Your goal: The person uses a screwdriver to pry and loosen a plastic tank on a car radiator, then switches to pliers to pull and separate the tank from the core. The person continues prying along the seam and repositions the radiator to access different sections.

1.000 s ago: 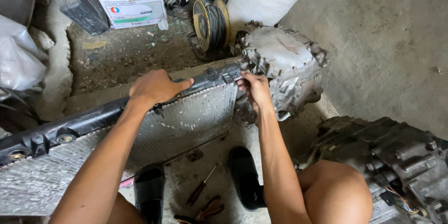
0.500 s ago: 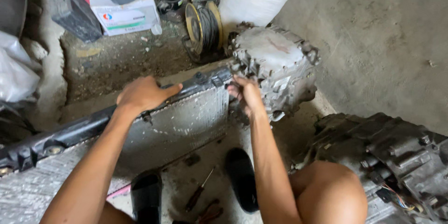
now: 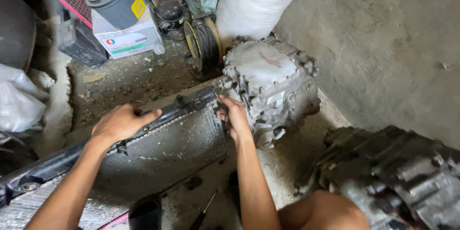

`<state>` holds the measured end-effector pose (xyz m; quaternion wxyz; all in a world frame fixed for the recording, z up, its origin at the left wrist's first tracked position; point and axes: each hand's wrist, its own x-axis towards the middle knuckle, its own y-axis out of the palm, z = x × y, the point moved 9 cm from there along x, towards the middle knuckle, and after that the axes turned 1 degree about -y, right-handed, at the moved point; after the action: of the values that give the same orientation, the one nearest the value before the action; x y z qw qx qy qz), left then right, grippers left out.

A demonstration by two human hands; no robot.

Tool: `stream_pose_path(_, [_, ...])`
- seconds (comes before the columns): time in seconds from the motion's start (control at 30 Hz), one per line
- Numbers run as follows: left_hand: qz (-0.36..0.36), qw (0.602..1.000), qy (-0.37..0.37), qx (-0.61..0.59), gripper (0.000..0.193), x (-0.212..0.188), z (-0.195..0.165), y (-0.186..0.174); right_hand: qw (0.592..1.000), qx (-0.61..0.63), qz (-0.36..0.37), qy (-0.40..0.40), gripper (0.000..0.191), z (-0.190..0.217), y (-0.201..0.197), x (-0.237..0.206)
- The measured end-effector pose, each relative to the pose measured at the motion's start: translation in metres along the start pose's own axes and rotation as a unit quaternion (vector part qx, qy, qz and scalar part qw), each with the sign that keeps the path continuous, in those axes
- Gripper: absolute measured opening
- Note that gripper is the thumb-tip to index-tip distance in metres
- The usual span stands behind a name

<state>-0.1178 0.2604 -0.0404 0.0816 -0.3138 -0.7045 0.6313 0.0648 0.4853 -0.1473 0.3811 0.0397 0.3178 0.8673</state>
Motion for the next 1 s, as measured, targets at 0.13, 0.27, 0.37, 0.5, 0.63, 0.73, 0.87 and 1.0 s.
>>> stream_pose_path(0.13, [0.033,0.999,-0.019,0.012,0.095,-0.005,0.01,0.003,1.0,-0.027,-0.017,-0.001,0.023,-0.007,0.0,0.007])
stream_pose_path(0.27, [0.008,1.0,0.009,-0.016,0.086,-0.008,0.011,-0.003,1.0,-0.018,-0.013,-0.017,0.021,-0.013,0.003,0.008])
stream_pose_path(0.37, [0.024,1.0,-0.017,-0.004,0.087,-0.008,0.018,-0.001,0.999,-0.001,-0.039,-0.012,0.017,-0.021,0.001,0.006])
stream_pose_path(0.5, [0.043,0.998,-0.039,0.008,0.088,-0.008,0.028,0.001,0.999,0.027,-0.043,-0.007,0.018,-0.03,0.005,0.007])
stream_pose_path(0.63, [0.011,1.0,-0.006,-0.018,0.085,-0.006,0.029,-0.003,0.999,0.02,-0.05,0.002,0.02,-0.037,0.004,0.01])
stream_pose_path(0.73, [0.003,1.0,0.003,-0.016,0.085,-0.003,0.03,-0.002,0.998,0.01,-0.058,0.017,0.024,-0.042,0.001,0.011])
stream_pose_path(0.87, [0.045,0.997,-0.063,0.022,0.084,-0.002,0.042,0.007,0.997,0.018,-0.066,0.026,0.027,-0.048,-0.002,0.012])
stream_pose_path(1.0, [0.036,0.997,-0.066,0.023,0.083,-0.001,0.044,0.007,0.997,0.047,-0.052,0.009,0.027,-0.049,-0.001,0.016])
